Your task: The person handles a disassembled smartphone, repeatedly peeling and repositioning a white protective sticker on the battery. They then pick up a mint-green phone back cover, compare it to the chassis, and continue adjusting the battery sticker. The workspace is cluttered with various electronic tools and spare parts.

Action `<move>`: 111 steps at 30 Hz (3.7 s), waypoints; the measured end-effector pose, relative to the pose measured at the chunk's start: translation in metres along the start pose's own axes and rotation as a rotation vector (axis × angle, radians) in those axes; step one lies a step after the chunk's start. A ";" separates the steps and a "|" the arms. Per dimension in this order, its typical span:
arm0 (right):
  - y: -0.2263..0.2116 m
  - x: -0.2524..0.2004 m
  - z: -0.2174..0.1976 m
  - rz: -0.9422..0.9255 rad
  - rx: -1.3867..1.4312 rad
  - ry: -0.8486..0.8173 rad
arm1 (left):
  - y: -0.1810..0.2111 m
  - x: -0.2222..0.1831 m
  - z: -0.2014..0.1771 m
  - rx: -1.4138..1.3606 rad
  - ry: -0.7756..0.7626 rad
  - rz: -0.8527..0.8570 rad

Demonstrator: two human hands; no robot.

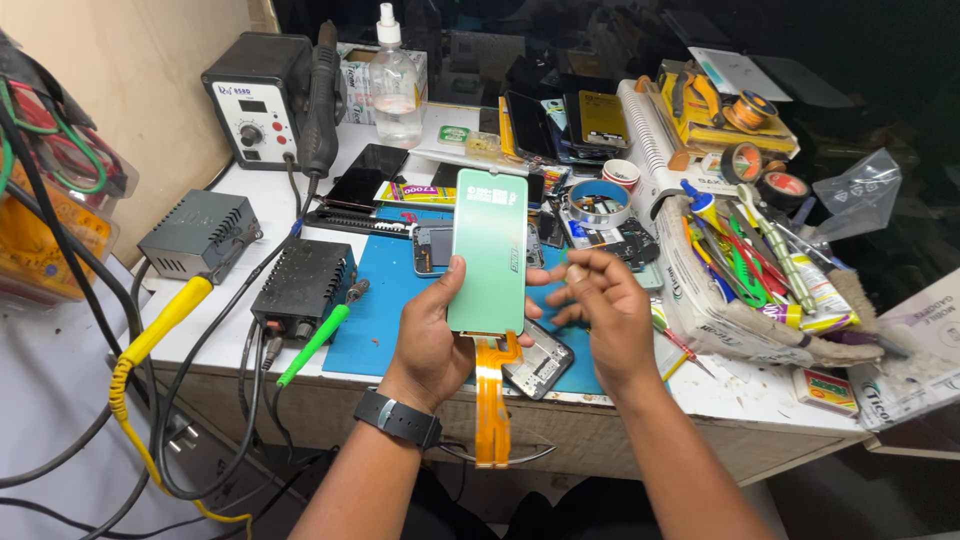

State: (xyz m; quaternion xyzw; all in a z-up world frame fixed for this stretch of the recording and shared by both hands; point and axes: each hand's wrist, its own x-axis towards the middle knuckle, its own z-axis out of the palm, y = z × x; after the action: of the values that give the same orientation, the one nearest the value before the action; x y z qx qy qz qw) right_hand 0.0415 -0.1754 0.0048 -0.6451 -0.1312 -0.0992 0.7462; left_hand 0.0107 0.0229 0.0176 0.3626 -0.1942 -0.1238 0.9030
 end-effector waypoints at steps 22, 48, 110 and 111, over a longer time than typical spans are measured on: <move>-0.020 -0.023 0.005 -0.404 -0.450 -0.448 | -0.012 -0.009 -0.011 -0.067 0.032 0.140; -0.012 -0.026 0.009 -0.470 -0.664 -0.496 | -0.014 -0.012 -0.006 0.178 0.027 0.073; -0.024 -0.020 -0.012 -0.003 0.616 -0.591 | -0.015 0.034 0.009 -0.044 -0.166 -0.227; -0.026 -0.020 -0.012 -0.002 0.628 -0.593 | -0.013 0.034 0.010 -0.025 -0.174 -0.236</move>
State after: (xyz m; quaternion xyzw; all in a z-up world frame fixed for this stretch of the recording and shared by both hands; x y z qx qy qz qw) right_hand 0.0152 -0.1914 0.0207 -0.3873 -0.3644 0.1345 0.8361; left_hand 0.0350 -0.0046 0.0244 0.3596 -0.2263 -0.2624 0.8664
